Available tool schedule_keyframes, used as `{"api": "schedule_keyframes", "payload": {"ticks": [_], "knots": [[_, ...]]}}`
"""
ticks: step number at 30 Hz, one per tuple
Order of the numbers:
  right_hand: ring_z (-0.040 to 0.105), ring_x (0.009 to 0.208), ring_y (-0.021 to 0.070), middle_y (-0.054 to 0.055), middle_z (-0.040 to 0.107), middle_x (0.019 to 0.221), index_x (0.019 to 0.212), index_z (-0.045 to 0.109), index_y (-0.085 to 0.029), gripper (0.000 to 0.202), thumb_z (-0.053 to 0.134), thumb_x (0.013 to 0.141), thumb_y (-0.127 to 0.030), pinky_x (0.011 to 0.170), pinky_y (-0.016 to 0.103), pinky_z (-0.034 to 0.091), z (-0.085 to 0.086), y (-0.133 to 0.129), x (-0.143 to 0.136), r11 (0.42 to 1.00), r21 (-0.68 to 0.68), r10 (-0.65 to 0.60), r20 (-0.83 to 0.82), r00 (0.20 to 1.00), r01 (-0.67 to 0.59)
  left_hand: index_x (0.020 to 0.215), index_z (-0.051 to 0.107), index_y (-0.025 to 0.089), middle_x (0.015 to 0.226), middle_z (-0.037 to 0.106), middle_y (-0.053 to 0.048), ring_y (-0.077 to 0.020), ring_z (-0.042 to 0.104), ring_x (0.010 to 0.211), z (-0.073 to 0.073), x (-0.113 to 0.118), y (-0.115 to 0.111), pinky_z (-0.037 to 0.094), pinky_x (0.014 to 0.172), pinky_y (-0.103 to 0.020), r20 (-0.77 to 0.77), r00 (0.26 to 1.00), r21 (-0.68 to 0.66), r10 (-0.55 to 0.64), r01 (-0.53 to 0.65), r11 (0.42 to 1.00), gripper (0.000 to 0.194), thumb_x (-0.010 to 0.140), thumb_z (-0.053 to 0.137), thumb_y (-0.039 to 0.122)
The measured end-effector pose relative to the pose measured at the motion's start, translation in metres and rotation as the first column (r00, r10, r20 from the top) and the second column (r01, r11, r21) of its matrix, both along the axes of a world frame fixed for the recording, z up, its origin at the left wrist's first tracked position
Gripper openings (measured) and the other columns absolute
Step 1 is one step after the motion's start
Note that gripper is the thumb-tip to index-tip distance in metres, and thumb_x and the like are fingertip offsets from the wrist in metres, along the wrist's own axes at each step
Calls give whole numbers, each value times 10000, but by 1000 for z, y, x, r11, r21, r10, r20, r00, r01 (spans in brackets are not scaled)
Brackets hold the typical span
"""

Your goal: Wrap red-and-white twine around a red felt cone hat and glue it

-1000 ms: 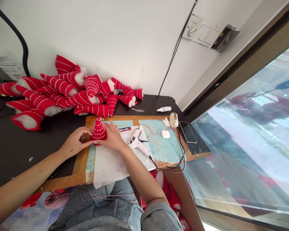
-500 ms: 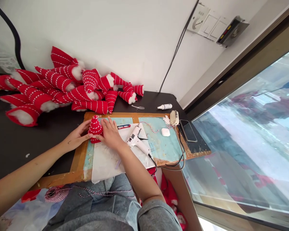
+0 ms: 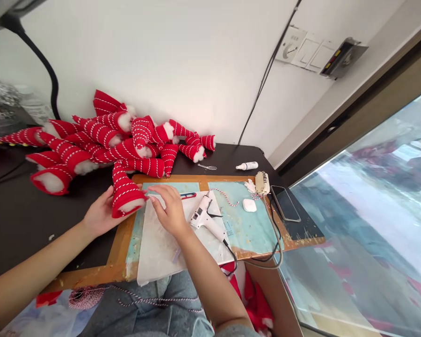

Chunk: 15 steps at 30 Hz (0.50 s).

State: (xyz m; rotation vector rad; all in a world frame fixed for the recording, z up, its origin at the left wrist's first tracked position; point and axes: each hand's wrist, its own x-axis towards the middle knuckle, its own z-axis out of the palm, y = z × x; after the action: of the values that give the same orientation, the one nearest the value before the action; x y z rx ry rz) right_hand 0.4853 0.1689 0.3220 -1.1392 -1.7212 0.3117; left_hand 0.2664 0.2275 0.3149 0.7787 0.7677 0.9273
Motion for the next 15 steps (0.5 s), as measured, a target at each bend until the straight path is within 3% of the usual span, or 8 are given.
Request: {"api": "schedule_keyframes", "payload": {"ticks": [3,7,11,15], "knots": [[719,1204,218,70,807,1232,1231,748,-253,229,561,1111,-309,1085,404,540,1,-2,-5,999,10,35,28,999,-35,1196,752,191,1230,809,-131,-319,751,1219,0,0,-5,660,983,-412,37,999,-64,-31,34,997,494,900,746,586],[736,1120,210,48,827,1179,1200,769,-258,195,610,1095,-298,1047,403,551,0,-2,-10,998,-31,53,104,993,-50,1087,771,234,1074,837,-115,-379,751,1222,-8,1,-9,668,952,-477,28,996,-109,-86,89,990,351,850,795,491],[738,1072,226,51,827,1129,1159,803,-281,179,652,1077,-332,1011,409,563,-2,-2,-11,1000,-10,2,179,984,0,979,791,213,991,845,-121,-430,750,1207,-10,4,-13,672,947,-499,0,991,-117,-131,130,985,371,718,895,455],[729,1013,243,55,823,1020,1037,831,-294,175,661,1068,-326,977,424,566,-3,-3,-8,999,19,-54,260,964,50,1002,802,178,1003,847,-135,-432,756,1192,-11,7,-13,664,962,-487,-15,993,-124,-119,116,986,409,695,935,414]]}}
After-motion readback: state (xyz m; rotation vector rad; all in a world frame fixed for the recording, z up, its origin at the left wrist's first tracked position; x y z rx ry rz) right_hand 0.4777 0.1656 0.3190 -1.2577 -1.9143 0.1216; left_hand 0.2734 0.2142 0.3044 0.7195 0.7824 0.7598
